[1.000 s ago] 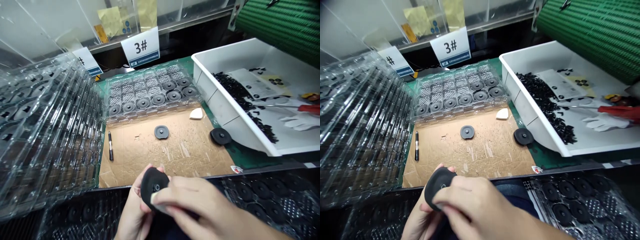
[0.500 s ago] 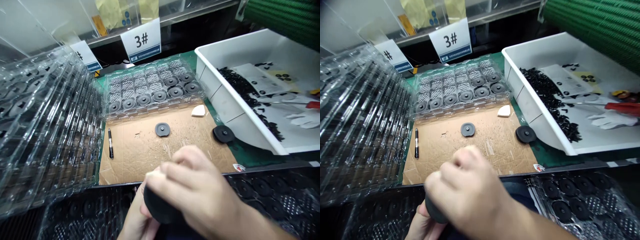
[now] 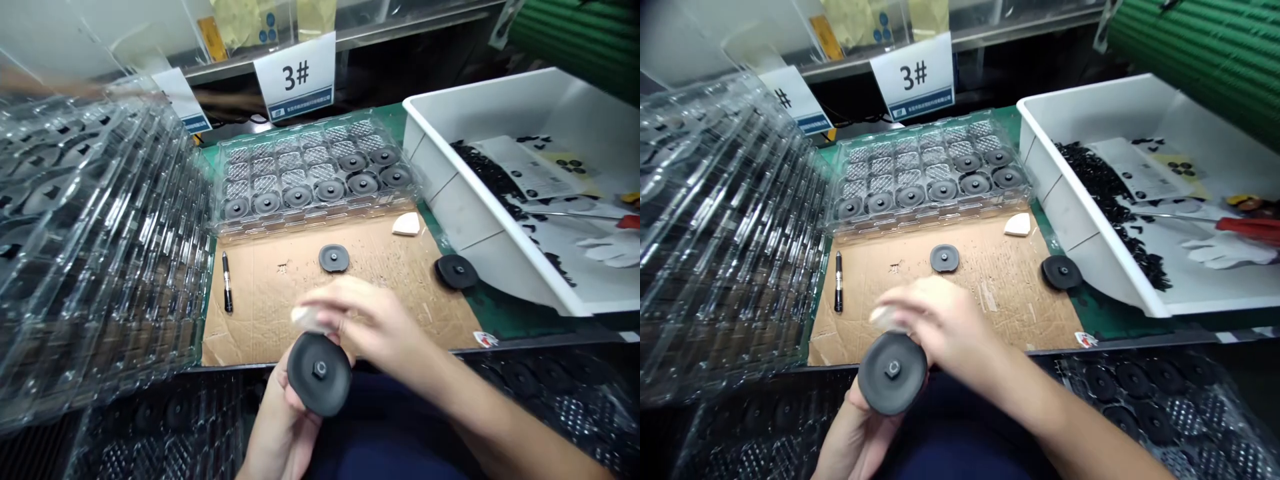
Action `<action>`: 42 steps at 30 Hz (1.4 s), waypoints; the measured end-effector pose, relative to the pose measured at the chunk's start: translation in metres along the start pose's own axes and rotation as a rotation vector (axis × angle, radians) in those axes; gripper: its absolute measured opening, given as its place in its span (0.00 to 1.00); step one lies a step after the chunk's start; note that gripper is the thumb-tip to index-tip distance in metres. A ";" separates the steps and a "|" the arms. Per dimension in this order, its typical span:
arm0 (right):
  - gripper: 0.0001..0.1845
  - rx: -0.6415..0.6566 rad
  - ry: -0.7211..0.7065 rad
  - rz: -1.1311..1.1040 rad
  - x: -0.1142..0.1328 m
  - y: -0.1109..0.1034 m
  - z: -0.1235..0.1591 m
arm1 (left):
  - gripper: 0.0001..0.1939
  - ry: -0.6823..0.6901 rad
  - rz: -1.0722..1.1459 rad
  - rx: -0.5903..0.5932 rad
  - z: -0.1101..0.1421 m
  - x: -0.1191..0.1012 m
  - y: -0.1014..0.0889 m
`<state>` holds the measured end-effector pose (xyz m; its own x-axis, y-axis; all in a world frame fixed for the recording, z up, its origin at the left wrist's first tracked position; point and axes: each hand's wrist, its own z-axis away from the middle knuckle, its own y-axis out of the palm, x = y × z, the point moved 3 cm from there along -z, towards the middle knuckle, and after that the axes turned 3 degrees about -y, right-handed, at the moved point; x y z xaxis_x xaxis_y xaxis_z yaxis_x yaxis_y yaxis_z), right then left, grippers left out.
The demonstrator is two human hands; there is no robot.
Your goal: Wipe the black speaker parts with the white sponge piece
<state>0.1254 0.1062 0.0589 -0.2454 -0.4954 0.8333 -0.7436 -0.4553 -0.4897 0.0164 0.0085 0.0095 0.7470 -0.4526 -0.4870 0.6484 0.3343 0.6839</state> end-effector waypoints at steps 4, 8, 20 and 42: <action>0.12 -0.005 0.338 0.102 -0.055 0.017 0.010 | 0.27 0.059 0.169 -0.069 -0.005 -0.009 -0.010; 0.10 0.032 0.369 0.192 -0.071 0.044 0.041 | 0.24 0.098 0.254 -0.094 -0.007 -0.014 -0.021; 0.15 -0.080 0.325 0.247 -0.041 0.031 0.028 | 0.22 0.158 0.228 -0.125 -0.005 -0.016 -0.024; 0.12 -0.161 -0.106 0.068 0.043 0.010 0.010 | 0.24 0.061 -0.033 -0.153 0.002 -0.014 0.016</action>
<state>0.1131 0.0729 0.0870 -0.2384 -0.5997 0.7639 -0.8192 -0.2984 -0.4899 0.0163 0.0187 0.0286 0.7295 -0.4160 -0.5430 0.6840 0.4439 0.5788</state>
